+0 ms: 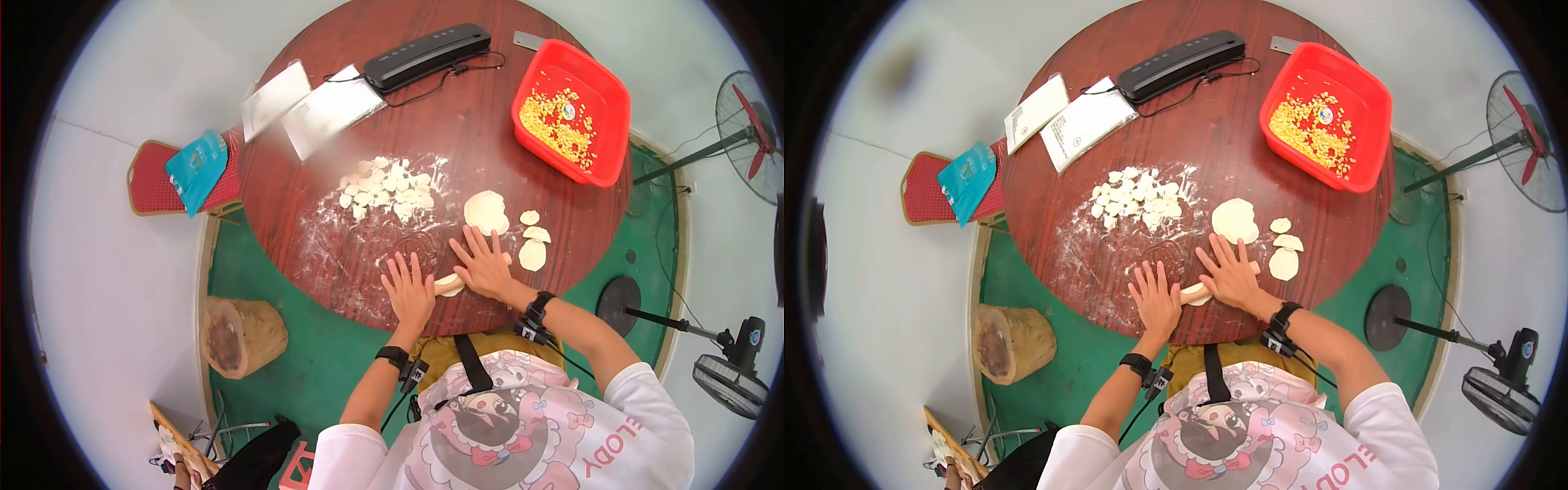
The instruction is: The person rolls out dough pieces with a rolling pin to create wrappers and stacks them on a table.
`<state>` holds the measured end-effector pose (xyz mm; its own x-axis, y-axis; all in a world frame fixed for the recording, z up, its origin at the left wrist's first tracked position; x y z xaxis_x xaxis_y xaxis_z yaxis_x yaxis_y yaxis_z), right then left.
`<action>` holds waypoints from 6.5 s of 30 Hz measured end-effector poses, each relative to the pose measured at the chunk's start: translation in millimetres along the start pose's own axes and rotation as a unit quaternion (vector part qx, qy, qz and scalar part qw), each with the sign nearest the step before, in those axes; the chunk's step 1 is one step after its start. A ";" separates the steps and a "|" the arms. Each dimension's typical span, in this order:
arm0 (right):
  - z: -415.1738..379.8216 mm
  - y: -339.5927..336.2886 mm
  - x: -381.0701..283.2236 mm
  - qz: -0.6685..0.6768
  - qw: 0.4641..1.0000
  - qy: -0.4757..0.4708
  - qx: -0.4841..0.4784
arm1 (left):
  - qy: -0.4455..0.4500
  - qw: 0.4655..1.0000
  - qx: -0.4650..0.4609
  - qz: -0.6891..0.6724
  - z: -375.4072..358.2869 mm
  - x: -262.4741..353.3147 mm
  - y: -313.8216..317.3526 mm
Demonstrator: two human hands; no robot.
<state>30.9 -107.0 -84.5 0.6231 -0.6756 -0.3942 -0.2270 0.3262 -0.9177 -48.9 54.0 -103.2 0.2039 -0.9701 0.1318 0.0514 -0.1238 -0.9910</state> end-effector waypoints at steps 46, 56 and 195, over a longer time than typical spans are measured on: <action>-44.5 -2.8 -26.9 -0.047 0.999 0.019 -0.017 | 0.141 0.926 -0.223 -0.269 57.4 7.9 1.2; -76.6 -36.1 -9.3 0.015 0.996 -0.030 -0.083 | 0.144 0.937 -0.237 -0.215 57.5 22.4 -4.3; -146.1 -93.1 11.7 0.147 0.975 0.159 0.057 | -0.050 0.923 -0.146 -0.353 54.7 -25.7 33.2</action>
<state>-50.0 -241.9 -11.0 0.2766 -0.7070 -0.6509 -0.2653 0.5948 -0.7588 1.0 86.2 -138.2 0.3104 -0.6033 0.7346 -0.0573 -0.7832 -0.6191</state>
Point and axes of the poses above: each hand's wrist, its own z-axis towards the middle knuckle, its own y-axis out of the palm, x = y × z, the point moved 3 cm from there along z, towards the middle knuckle, and after that the axes turned 8 degrees about z, right-handed, at the moved point
